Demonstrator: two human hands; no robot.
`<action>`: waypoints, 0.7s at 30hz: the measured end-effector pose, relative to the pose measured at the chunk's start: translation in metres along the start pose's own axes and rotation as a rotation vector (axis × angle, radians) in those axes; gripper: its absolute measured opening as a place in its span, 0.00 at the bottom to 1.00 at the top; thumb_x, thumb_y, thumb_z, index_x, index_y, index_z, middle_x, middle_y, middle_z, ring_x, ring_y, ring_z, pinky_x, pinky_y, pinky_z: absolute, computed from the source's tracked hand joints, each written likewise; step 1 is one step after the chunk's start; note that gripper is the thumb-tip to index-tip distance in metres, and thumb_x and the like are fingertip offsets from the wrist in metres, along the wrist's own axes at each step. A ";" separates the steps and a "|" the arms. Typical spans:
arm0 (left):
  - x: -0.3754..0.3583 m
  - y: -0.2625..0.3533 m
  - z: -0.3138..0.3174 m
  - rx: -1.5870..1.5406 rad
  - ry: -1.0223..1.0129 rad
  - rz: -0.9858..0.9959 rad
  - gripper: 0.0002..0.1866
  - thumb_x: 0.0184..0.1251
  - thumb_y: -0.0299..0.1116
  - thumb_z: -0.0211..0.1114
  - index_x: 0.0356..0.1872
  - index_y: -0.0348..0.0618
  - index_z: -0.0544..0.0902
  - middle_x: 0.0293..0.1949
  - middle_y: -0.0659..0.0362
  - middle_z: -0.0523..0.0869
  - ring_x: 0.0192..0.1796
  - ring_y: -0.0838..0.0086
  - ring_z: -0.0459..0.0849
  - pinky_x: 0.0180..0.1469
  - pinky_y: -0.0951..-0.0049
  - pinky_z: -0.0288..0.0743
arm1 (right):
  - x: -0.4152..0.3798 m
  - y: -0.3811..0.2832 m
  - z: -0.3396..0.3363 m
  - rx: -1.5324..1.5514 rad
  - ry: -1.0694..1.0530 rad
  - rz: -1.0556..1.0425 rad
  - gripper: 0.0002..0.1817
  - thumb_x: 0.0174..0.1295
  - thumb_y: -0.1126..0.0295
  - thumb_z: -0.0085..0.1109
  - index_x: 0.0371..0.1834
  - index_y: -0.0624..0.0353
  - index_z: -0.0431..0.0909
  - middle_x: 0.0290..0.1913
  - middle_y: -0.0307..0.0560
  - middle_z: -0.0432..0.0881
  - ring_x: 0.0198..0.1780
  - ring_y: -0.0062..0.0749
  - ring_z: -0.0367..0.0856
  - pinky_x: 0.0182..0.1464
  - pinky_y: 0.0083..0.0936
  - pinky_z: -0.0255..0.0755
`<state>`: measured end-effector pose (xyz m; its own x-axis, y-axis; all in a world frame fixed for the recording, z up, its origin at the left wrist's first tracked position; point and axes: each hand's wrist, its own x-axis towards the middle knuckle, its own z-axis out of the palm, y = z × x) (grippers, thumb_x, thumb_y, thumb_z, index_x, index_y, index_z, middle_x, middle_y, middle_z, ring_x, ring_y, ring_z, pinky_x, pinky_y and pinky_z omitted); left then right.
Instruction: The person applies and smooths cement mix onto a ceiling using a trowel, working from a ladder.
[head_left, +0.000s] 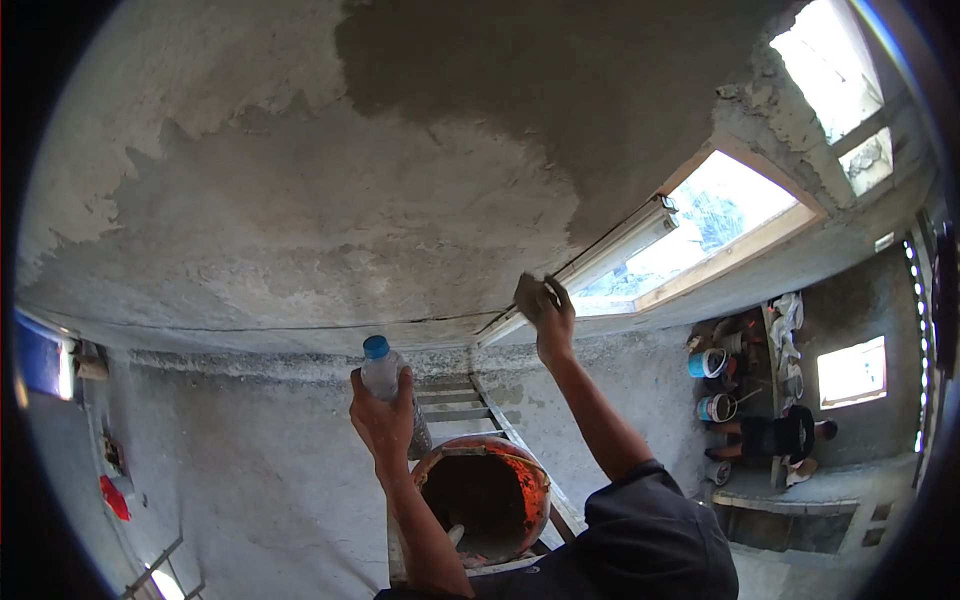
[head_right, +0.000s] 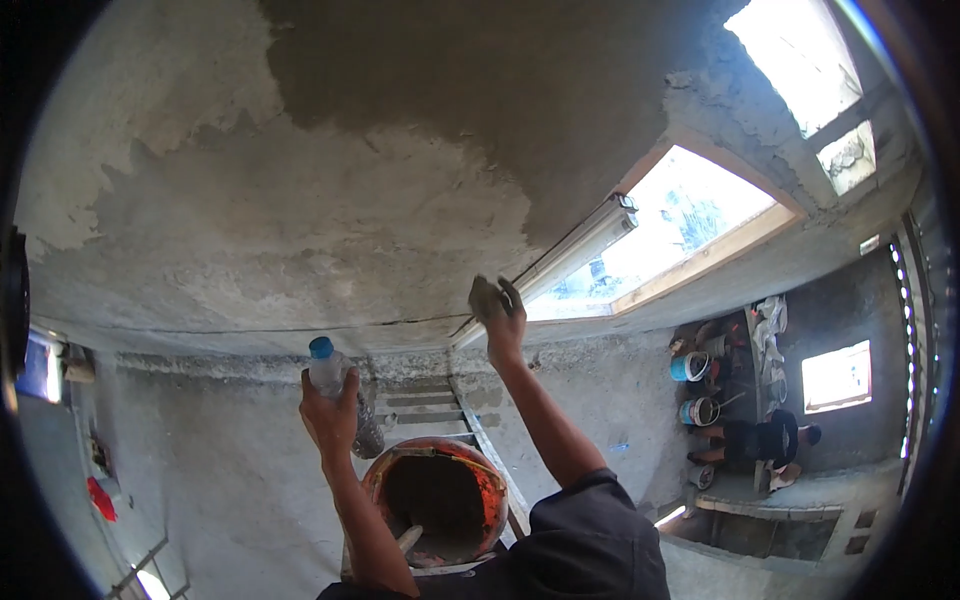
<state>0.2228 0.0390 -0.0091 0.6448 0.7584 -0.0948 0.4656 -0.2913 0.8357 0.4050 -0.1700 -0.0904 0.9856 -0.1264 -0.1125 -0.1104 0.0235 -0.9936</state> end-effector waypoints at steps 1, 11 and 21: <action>0.001 0.001 0.001 -0.005 0.007 -0.011 0.25 0.55 0.44 0.71 0.45 0.34 0.76 0.37 0.44 0.85 0.41 0.48 0.84 0.41 0.56 0.75 | -0.004 0.000 -0.009 0.470 -0.003 0.431 0.19 0.64 0.78 0.53 0.58 0.68 0.69 0.54 0.59 0.76 0.53 0.43 0.79 0.58 0.32 0.76; 0.001 -0.004 0.004 0.041 0.000 0.062 0.24 0.55 0.42 0.71 0.45 0.36 0.75 0.33 0.45 0.85 0.36 0.49 0.85 0.37 0.54 0.77 | -0.060 -0.015 -0.050 0.456 -0.288 0.546 0.16 0.63 0.71 0.58 0.51 0.69 0.70 0.47 0.51 0.76 0.47 0.32 0.79 0.50 0.24 0.80; 0.001 -0.005 0.004 0.015 0.008 0.086 0.23 0.56 0.42 0.70 0.45 0.36 0.75 0.35 0.46 0.85 0.37 0.51 0.86 0.38 0.56 0.78 | -0.075 -0.027 -0.039 0.526 -0.271 0.738 0.24 0.61 0.69 0.60 0.56 0.71 0.65 0.53 0.56 0.73 0.55 0.41 0.74 0.60 0.39 0.73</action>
<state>0.2237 0.0387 -0.0159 0.6780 0.7348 -0.0188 0.4178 -0.3643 0.8323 0.3289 -0.2001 -0.0558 0.6933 0.3322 -0.6395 -0.7113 0.4577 -0.5335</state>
